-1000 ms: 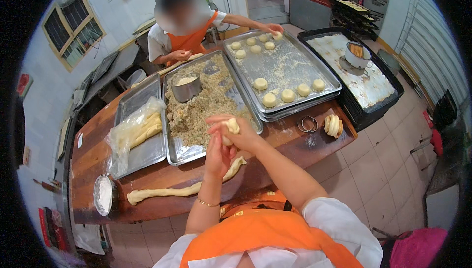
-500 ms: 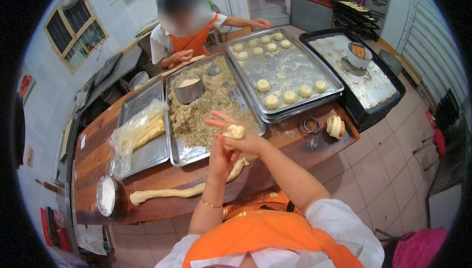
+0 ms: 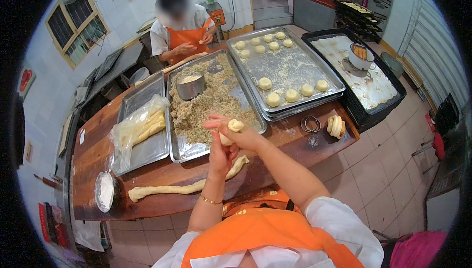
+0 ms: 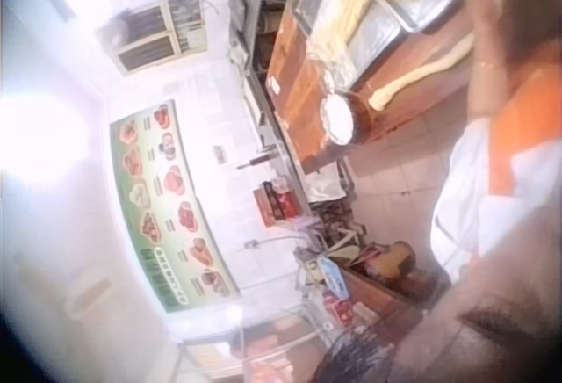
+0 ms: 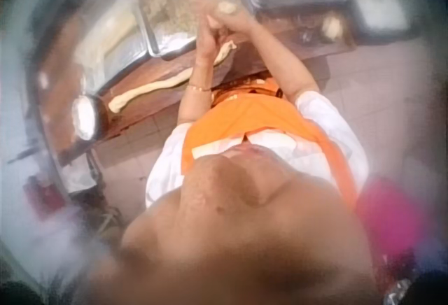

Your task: The person prepares dough buns by hand, taking portions of dough from a tray, flattening them on a wooden table, adding filling, and rolling the dough into spherical buns.

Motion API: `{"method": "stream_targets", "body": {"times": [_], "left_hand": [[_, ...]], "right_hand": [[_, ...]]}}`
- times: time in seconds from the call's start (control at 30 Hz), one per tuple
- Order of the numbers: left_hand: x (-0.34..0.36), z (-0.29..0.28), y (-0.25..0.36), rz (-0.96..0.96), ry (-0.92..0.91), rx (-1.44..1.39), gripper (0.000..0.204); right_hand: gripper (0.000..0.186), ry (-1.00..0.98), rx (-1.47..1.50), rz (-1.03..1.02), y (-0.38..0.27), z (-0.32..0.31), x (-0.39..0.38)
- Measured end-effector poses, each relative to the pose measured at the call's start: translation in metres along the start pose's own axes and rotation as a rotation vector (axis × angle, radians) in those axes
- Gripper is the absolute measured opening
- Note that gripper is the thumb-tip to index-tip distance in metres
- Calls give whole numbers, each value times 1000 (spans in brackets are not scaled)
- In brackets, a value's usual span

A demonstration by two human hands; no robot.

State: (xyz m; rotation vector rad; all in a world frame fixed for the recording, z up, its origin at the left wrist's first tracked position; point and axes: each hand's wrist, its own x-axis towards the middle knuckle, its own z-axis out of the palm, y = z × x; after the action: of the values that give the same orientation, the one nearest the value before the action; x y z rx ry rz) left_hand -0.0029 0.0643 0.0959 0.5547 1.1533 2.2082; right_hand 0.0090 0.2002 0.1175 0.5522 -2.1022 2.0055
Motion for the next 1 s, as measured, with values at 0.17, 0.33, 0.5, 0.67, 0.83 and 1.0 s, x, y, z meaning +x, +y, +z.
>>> {"method": "stream_targets", "body": {"times": [0.17, 0.33, 0.5, 0.67, 0.83, 1.0], "left_hand": [[4, 7, -13, 305, 136, 337, 46], [-6, 0, -2, 61, 25, 122, 49], [-1, 10, -11, 197, 99, 183, 58], [-3, 0, -14, 203, 121, 253, 48], [-7, 7, -5, 75, 68, 118, 44], [-3, 20, -14, 226, 152, 265, 45]], "right_hand": [[51, -24, 86, 154, 5, -6, 0], [48, 55, 164, -18, -13, 4, -2], [45, -14, 193, 64, -11, 0, -1], [46, 81, 167, 9, -4, -6, -5], [52, 53, 57, -107, -12, 1, -4], [56, 19, 179, -19, 1, -7, -5]]}}
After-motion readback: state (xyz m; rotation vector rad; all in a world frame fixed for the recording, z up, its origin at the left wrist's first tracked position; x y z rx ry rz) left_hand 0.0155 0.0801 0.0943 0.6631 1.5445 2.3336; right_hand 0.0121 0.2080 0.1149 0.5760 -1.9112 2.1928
